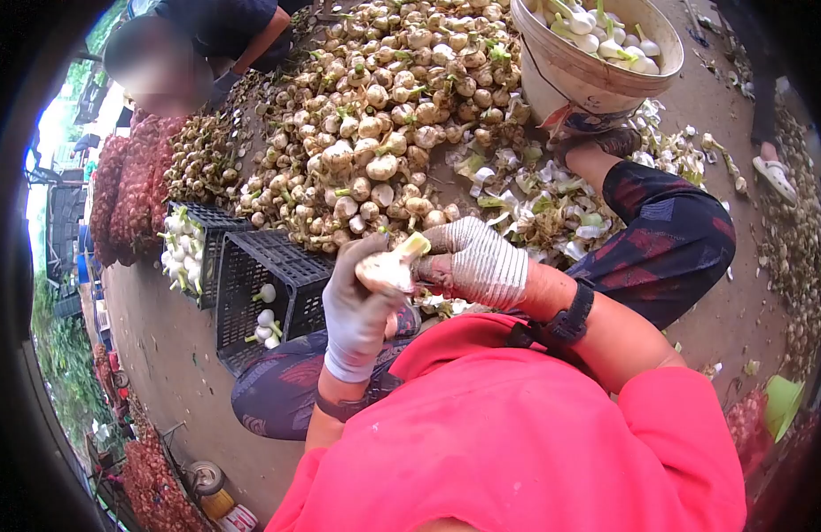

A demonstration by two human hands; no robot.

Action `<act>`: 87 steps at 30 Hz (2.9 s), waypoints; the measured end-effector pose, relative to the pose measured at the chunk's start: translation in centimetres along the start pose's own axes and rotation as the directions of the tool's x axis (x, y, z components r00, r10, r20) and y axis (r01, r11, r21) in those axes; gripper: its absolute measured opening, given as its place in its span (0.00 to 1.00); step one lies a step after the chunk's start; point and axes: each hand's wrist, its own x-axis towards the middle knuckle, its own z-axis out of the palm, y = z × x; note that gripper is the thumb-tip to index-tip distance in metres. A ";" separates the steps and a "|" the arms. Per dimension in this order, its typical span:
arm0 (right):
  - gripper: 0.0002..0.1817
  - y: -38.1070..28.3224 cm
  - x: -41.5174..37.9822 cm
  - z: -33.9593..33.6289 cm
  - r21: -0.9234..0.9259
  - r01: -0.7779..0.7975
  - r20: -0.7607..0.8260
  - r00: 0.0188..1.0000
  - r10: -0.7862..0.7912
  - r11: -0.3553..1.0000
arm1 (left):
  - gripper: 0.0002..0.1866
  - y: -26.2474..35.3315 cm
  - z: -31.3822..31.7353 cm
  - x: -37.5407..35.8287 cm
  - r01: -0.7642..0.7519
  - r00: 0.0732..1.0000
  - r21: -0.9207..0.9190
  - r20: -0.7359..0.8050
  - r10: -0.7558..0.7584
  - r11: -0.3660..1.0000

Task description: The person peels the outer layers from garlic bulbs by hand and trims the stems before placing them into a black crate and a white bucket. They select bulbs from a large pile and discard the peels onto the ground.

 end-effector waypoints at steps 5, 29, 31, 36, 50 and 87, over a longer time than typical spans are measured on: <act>0.14 2.3 1.3 0.4 -0.735 0.511 0.243 0.812 -0.530 0.446 | 0.34 -2.8 1.1 2.0 0.580 0.719 -0.690 0.181 -0.671 0.434; 0.08 -1.1 1.7 -5.3 -0.971 0.041 -0.044 0.939 -0.342 0.238 | 0.09 -2.7 1.1 2.6 0.233 0.966 -0.310 -0.036 -0.256 0.922; 0.06 -0.1 2.2 -5.1 -0.961 0.090 0.058 0.990 -0.129 0.262 | 0.09 -2.5 0.9 2.8 0.172 0.980 -0.283 -0.051 -0.194 0.944; 0.05 -2.5 -3.5 -6.5 -0.427 0.297 0.452 0.888 -0.082 0.854 | 0.12 -5.5 -1.5 3.2 0.120 0.873 -0.840 -0.165 -0.459 0.529; 0.20 -1.7 0.5 -2.9 -0.621 0.267 0.139 0.963 -0.231 0.738 | 0.12 -5.6 -0.3 3.3 0.477 0.862 -0.826 0.372 -0.345 0.299; 0.10 2.1 -1.4 -5.9 -0.701 0.172 0.243 0.970 0.005 0.692 | 0.08 0.1 -1.1 1.6 -0.038 0.977 -0.595 -0.190 -0.094 0.803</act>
